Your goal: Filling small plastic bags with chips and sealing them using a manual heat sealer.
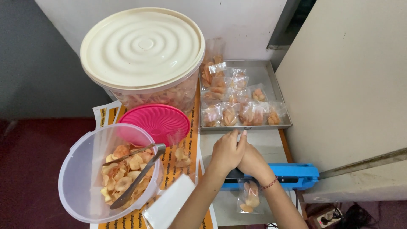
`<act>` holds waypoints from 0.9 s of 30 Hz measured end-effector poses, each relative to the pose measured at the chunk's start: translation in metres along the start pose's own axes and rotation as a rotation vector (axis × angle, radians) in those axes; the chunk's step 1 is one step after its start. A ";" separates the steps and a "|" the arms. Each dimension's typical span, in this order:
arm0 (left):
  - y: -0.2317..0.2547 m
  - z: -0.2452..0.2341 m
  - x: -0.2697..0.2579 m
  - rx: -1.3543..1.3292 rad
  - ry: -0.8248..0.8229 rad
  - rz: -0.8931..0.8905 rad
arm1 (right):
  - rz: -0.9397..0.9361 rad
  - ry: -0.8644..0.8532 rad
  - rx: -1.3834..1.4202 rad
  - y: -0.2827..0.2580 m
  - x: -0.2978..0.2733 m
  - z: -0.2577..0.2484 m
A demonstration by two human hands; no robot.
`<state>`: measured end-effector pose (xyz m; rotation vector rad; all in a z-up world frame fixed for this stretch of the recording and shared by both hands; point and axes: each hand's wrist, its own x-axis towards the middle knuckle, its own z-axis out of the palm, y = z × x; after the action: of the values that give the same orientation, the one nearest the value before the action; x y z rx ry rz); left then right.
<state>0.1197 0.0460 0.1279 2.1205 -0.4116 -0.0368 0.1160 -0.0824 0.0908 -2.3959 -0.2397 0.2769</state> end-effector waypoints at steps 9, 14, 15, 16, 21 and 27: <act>0.000 -0.001 -0.001 -0.006 -0.002 0.003 | -0.031 0.018 -0.025 -0.010 -0.004 -0.003; 0.002 -0.001 -0.001 -0.011 -0.005 -0.007 | -0.050 0.021 -0.024 -0.009 -0.003 -0.003; 0.002 -0.001 -0.002 -0.008 -0.007 -0.009 | -0.055 0.024 -0.031 -0.007 -0.002 -0.002; 0.002 -0.001 -0.002 -0.009 -0.007 -0.008 | -0.054 0.024 -0.031 -0.008 -0.002 -0.002; 0.003 -0.002 -0.002 -0.017 -0.010 -0.007 | -0.040 0.010 -0.021 0.002 -0.001 0.001; 0.001 0.000 -0.001 -0.004 -0.010 -0.008 | -0.051 0.000 -0.053 -0.003 0.000 -0.001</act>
<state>0.1185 0.0461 0.1285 2.1185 -0.4092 -0.0531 0.1158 -0.0812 0.0934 -2.4380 -0.3118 0.2502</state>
